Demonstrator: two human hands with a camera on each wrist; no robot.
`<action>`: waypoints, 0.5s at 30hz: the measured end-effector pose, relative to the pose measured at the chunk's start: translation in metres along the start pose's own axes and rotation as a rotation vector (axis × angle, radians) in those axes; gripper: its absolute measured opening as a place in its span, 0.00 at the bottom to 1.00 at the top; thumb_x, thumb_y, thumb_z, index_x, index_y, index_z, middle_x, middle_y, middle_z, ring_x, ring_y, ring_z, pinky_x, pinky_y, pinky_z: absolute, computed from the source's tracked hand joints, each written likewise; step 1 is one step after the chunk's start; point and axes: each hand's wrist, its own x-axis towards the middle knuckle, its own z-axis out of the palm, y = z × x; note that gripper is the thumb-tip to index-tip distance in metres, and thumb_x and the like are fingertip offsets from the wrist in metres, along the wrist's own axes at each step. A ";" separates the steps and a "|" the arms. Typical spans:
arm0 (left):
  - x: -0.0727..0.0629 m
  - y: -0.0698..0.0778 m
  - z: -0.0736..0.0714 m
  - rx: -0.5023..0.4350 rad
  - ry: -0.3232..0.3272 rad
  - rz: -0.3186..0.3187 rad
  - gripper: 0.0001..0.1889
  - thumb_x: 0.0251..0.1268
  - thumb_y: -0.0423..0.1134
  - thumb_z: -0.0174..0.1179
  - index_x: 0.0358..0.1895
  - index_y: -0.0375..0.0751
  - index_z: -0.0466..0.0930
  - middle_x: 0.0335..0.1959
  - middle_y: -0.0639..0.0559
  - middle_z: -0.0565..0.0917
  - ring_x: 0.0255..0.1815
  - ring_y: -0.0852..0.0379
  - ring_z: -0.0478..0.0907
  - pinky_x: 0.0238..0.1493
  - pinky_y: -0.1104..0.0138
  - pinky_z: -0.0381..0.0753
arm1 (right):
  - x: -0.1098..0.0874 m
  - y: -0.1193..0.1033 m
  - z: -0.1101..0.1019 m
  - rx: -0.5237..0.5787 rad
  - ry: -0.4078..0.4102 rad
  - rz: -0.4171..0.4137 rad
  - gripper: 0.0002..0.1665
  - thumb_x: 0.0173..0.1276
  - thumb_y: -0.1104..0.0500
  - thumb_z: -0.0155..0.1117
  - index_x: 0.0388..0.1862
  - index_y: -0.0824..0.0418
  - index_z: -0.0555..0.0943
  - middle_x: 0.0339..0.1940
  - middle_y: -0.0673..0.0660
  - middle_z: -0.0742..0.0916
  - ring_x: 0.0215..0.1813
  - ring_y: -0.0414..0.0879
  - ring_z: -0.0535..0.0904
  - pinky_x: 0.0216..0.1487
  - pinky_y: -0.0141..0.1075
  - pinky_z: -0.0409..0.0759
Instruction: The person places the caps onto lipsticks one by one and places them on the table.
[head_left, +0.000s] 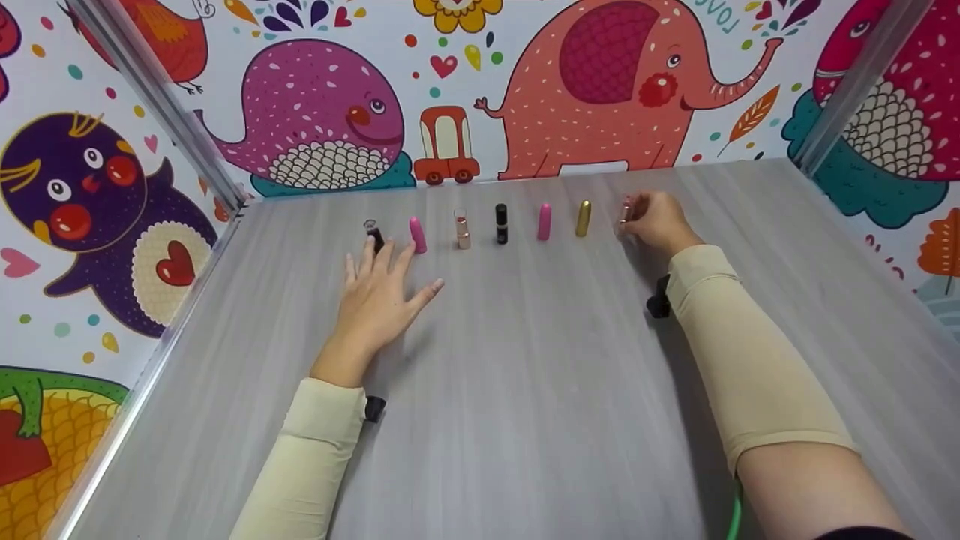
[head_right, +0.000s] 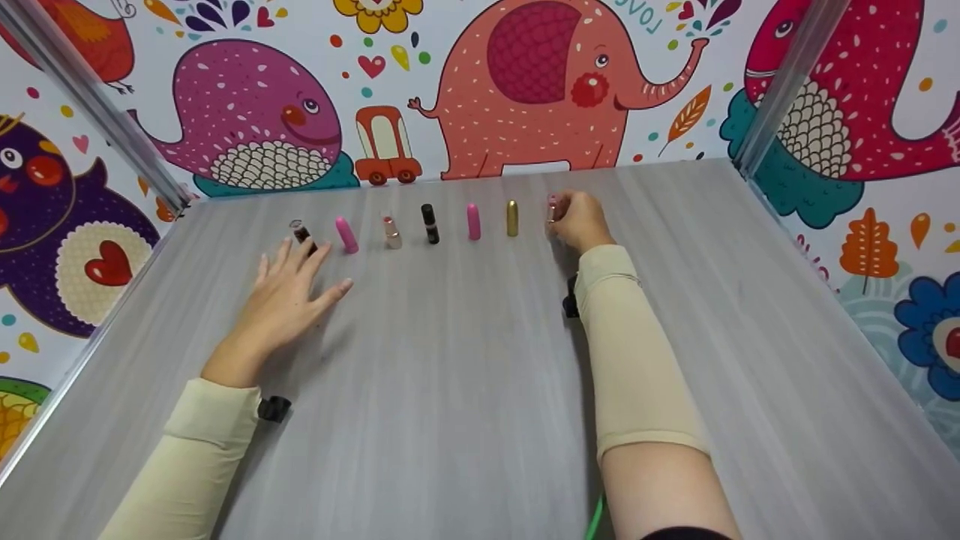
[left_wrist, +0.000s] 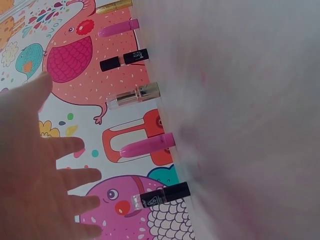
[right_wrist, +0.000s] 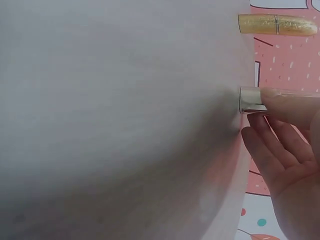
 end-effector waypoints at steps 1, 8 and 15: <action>0.000 0.000 0.000 0.000 -0.001 0.001 0.46 0.75 0.70 0.54 0.85 0.45 0.60 0.85 0.35 0.58 0.88 0.33 0.39 0.83 0.36 0.28 | 0.000 0.000 0.000 0.003 0.001 0.000 0.20 0.73 0.70 0.71 0.60 0.68 0.76 0.54 0.63 0.80 0.55 0.55 0.75 0.58 0.39 0.83; 0.000 0.002 0.000 -0.011 -0.018 -0.006 0.46 0.76 0.70 0.54 0.86 0.45 0.59 0.86 0.36 0.57 0.88 0.33 0.38 0.83 0.37 0.27 | 0.001 0.000 -0.002 0.027 -0.018 0.019 0.24 0.73 0.71 0.70 0.65 0.69 0.75 0.58 0.65 0.80 0.60 0.57 0.76 0.69 0.49 0.81; 0.004 0.001 -0.006 -0.009 -0.009 0.001 0.46 0.76 0.72 0.52 0.86 0.46 0.58 0.86 0.35 0.56 0.88 0.33 0.38 0.83 0.37 0.27 | -0.004 0.000 -0.013 -0.013 -0.039 0.027 0.36 0.77 0.65 0.68 0.80 0.66 0.67 0.72 0.69 0.77 0.72 0.64 0.72 0.76 0.56 0.73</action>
